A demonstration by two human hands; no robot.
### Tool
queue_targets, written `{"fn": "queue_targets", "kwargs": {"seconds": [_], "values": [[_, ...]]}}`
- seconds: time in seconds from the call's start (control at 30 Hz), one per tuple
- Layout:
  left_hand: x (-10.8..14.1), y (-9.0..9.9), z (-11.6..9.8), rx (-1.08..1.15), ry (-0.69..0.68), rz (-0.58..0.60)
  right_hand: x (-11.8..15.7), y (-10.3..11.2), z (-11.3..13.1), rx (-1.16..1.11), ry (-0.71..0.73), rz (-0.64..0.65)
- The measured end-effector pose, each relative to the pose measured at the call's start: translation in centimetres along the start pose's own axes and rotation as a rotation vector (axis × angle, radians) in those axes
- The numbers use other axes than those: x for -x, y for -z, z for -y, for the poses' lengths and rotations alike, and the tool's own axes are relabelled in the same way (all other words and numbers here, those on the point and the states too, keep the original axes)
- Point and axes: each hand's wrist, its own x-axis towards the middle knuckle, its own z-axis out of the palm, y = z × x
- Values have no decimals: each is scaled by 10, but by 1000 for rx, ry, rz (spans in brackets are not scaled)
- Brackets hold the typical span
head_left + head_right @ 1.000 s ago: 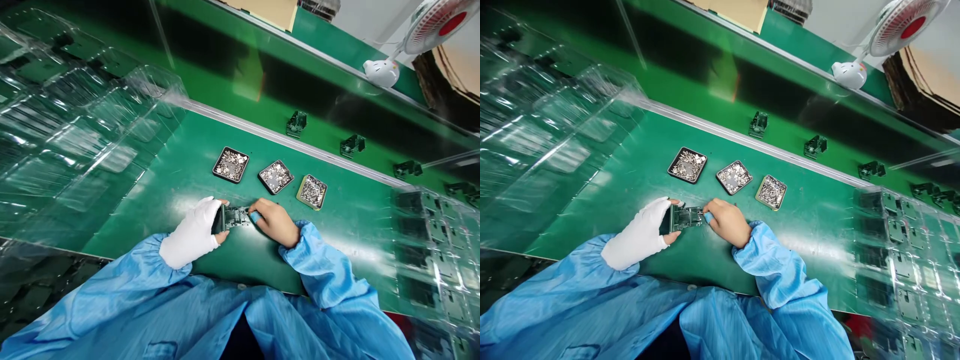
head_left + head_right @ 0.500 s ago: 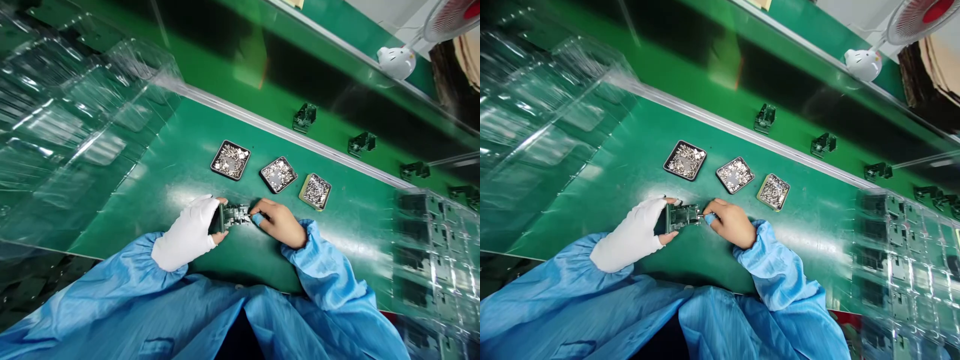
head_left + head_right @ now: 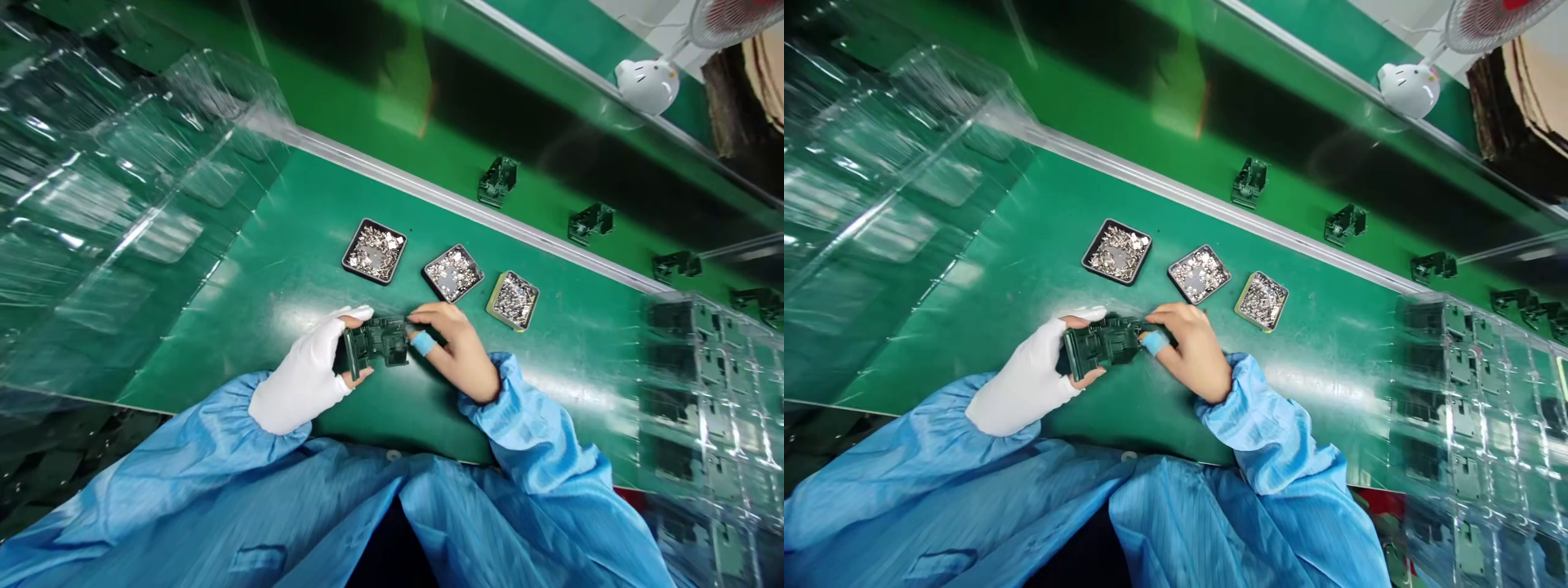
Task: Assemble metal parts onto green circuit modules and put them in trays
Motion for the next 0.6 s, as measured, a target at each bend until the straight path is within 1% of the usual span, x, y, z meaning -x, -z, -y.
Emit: {"fn": "queue_targets", "kwargs": {"seconds": [0.07, 0.13, 0.2, 0.27, 0.37, 0.43, 0.5, 0.53, 0.57, 0.6], "values": [[2, 1, 0, 72, -45, -9, 0, -3, 7, -124, -18, 35], [4, 4, 1, 125, -79, -9, 1, -5, 14, -147, 27, 35], [5, 8, 2, 129, -70, 4, 5, -5, 21, -20, 124, 24], [6, 10, 5, 58, -67, 3, 10, -5, 27, 170, 237, 39], [6, 6, 10, -69, -157, -41, 16, -11, 34, 417, 343, 84], [5, 1, 13, -130, -215, -61, 17, -16, 36, 528, 388, 126], [3, -3, 14, -200, -247, -59, 15, -17, 36, 560, 445, 208], [2, -4, 14, -231, -251, -49, 12, -13, 34, 540, 466, 254], [2, -5, 14, -251, -252, -41, 10, -6, 30, 506, 463, 282], [1, -5, 14, -251, -249, -38, 7, 4, 23, 476, 420, 277]]}}
